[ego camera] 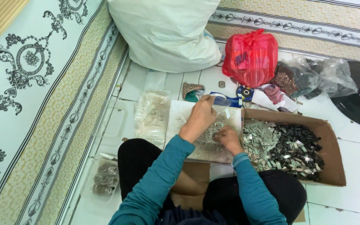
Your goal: The person is sorting small metal components from a cardboard box and packaging them into small plastic bags on the floor.
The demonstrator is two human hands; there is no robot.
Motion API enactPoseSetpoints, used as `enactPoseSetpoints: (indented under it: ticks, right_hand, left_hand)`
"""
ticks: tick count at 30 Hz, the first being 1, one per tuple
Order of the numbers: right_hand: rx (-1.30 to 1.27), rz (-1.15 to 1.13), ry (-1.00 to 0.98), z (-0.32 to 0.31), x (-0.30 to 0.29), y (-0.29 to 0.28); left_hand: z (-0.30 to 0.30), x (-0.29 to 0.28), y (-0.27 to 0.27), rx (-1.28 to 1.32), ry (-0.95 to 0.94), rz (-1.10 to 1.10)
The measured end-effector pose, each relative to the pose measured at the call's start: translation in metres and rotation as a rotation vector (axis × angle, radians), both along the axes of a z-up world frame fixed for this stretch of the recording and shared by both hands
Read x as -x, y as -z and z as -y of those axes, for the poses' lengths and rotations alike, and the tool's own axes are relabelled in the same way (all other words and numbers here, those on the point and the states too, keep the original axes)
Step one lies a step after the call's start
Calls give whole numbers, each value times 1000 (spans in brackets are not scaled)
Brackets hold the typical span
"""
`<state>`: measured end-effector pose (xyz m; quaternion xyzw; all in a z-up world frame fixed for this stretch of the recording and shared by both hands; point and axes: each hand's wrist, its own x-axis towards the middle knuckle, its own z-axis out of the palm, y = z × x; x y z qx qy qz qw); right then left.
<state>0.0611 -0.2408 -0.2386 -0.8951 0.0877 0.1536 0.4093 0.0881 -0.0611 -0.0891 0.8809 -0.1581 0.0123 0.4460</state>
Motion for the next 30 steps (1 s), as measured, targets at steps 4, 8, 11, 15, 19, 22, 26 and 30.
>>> enactPoseSetpoints:
  ticks: [4,8,11,15,19,22,26,30]
  right_hand:
    - [-309,274,197,6,-8,-55]
    - [-362,618,232,-23,7,-166]
    - [-345,682,167,-29,-5,-167]
    - [-251,625,264,-18,-26,-115]
    - [-31,367,239,10,-42,21]
    - [91,234,182,3,-33,51]
    - [83,253,214,13,-40,78]
    - [-344,357,433,14,-34,34]
  left_hand:
    - [-4,-3,13,26,7,2]
    - [3,0,31,4,-4,-33]
    - [2,1,26,17,-18,-34]
    - [-13,-1,23,40,-32,-12]
    - [-18,6,13,74,-13,-42]
    - [-17,3,6,57,-6,-38]
    - [-18,1,21,50,-23,-39]
    - [-14,5,18,43,-19,-42]
